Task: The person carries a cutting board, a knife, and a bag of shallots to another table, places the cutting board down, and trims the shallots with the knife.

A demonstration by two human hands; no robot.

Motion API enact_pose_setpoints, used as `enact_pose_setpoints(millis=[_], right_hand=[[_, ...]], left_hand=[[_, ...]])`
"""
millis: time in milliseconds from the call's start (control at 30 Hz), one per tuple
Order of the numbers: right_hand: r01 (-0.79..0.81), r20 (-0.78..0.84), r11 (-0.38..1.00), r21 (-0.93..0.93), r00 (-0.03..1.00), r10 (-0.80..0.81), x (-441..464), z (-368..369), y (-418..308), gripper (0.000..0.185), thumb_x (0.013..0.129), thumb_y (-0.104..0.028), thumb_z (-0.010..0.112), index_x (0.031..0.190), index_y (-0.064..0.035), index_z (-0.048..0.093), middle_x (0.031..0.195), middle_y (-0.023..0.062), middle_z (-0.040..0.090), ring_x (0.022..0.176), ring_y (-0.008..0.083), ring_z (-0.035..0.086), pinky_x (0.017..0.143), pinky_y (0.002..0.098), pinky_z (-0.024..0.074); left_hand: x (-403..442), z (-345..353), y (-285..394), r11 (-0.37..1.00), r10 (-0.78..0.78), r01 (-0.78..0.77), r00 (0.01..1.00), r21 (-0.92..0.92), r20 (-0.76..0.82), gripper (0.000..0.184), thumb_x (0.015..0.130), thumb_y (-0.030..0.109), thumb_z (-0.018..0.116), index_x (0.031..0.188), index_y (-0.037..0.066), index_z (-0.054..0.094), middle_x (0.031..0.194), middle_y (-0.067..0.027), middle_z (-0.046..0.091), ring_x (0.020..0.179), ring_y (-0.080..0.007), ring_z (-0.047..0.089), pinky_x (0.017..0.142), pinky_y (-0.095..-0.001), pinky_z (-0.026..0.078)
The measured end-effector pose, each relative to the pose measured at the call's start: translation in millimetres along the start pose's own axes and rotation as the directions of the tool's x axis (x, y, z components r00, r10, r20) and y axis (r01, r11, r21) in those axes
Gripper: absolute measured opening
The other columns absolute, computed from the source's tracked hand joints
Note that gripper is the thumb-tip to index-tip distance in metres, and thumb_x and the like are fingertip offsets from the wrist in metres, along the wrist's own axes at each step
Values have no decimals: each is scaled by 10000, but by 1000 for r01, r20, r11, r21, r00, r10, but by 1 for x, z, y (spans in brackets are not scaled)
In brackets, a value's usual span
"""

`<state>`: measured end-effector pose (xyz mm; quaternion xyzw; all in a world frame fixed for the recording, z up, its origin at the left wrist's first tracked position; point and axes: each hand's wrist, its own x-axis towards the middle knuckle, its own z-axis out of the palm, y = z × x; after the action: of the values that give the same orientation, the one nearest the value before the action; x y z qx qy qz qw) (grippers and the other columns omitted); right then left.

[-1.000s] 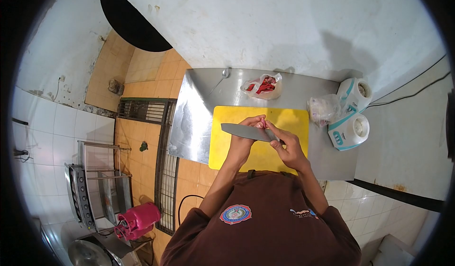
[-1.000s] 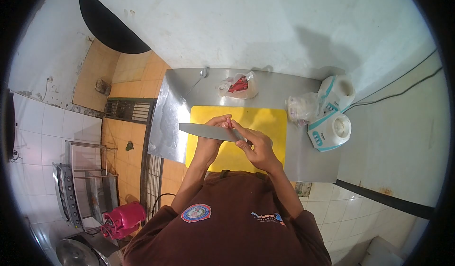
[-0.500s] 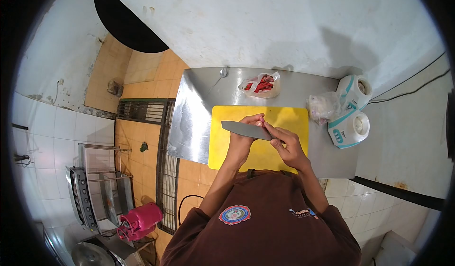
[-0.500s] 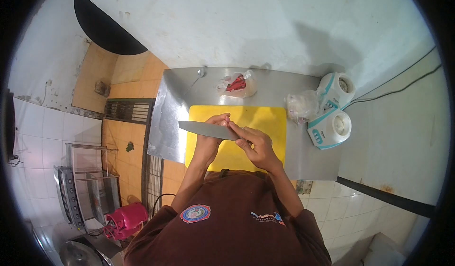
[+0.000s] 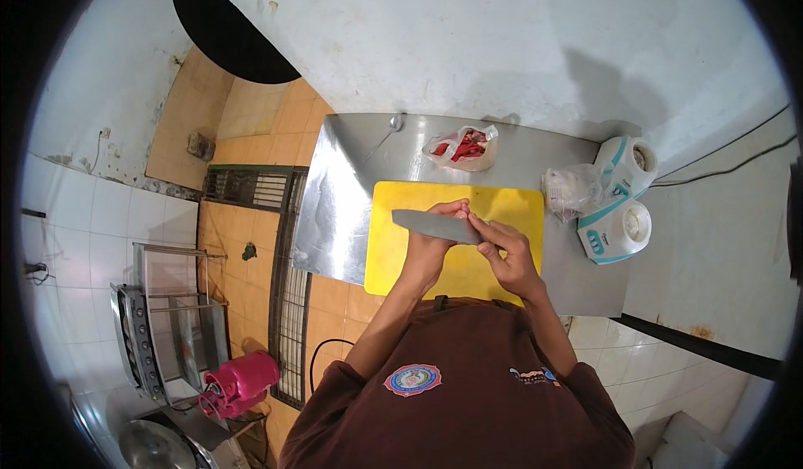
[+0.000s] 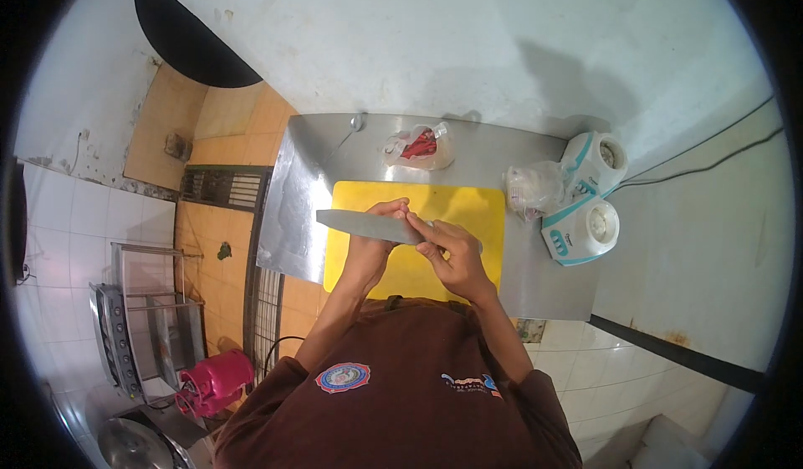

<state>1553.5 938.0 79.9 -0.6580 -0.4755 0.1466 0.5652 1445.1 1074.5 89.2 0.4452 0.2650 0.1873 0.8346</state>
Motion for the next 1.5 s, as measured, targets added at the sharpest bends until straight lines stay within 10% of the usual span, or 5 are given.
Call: enact_pose_setpoints(millis=[233,467,567,1033,1500], right_hand=[[46,-55,998,31,997,-44,2,2,3,404,970,-242,623,1336,-70,629,717,82,515,640,191,494,642,333,421],[-241,93,594,768,959,269,-19,-6,38,459,1035,-246,550,1360,79,542,919,32,654,769,143,555,764,307,464],[-106,26,936,337,994,104,-6,-5,5,447,1021,-248,568,1363,40,560,1108,122,709,892,187,642,849,317,492],[-154,58,986,69,987,150,-8,-5,0,454,965,-285,634,1390,-131,595,1052,121,733,660,138,610,620,276,476],[-489,52,859,152,872,487,-59,-15,76,393,1020,-305,591,1352,-98,624,1038,54,710,773,98,570,704,262,508]], left_hand=[[1,-4,13,967,86,-104,993,233,83,271,973,119,651,1205,-21,647,1095,-107,695,993,-165,666,812,-320,582],[-1,-7,22,978,-23,-3,993,210,117,251,983,79,615,1217,-9,640,990,-87,717,954,-158,670,771,-317,589],[-1,-9,22,987,-6,-12,994,162,110,277,980,61,609,1250,-4,613,1026,-92,708,958,-164,672,766,-307,590],[6,-16,1,995,-26,39,990,-92,138,223,974,-27,523,1179,21,595,1100,-73,660,952,-144,661,768,-283,568],[8,-82,-109,545,-54,-120,983,830,178,209,896,117,724,1067,0,695,996,-116,738,863,-224,708,769,-329,567]])
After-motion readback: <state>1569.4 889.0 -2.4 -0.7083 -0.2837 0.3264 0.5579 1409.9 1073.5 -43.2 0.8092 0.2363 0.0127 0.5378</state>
